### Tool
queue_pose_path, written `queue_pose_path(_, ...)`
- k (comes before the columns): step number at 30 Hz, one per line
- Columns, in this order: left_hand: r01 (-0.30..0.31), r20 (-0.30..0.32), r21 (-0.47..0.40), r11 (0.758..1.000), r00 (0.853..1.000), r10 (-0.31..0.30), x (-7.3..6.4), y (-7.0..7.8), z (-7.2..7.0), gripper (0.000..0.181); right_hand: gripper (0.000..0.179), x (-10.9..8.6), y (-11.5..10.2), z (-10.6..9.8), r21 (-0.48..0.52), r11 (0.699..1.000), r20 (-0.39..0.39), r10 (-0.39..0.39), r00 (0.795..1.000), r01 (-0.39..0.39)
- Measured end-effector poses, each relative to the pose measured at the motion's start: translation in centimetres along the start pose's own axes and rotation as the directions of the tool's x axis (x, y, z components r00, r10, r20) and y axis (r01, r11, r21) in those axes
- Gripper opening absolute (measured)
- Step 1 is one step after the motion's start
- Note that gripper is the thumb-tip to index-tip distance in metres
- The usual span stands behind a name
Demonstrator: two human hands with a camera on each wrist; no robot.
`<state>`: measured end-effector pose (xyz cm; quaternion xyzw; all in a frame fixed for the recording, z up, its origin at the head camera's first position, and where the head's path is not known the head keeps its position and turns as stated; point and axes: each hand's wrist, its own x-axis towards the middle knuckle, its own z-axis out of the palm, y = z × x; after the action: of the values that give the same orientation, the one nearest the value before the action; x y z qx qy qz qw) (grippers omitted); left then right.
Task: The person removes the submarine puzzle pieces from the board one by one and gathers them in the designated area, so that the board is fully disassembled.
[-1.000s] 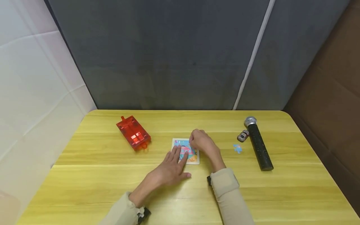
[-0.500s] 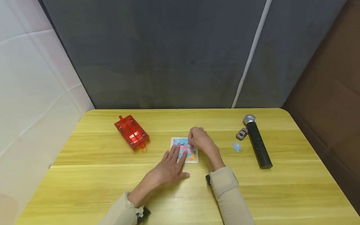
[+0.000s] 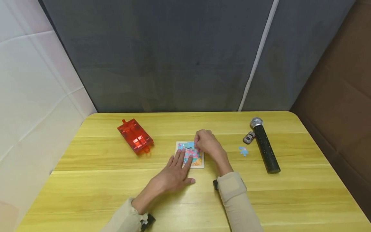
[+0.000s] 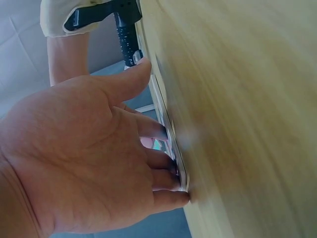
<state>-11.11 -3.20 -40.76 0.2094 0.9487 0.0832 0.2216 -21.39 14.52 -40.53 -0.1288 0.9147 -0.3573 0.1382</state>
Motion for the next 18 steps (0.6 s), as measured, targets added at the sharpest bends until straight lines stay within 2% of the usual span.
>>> queue_pose_path(5,0.002,-0.008,0.024,1.000,1.000,-0.002,-0.1,0.0,-0.1,0.085,0.020,-0.6,1.0,-2.0,0.024,0.999,0.042,0.037,0.998,-0.038)
queue_pose_path(12,-0.014,-0.018,-0.005,1.000,1.000,0.014,0.6,-0.6,0.9,0.085,0.013,-2.9,3.8,-5.8,-0.008,0.996,0.089,0.084,0.992,-0.083)
queue_pose_path(18,-0.019,-0.022,0.009,1.000,1.000,0.019,1.1,-0.9,1.5,0.087,0.010,-4.4,5.4,-7.5,0.017,0.991,0.105,0.128,0.986,-0.130)
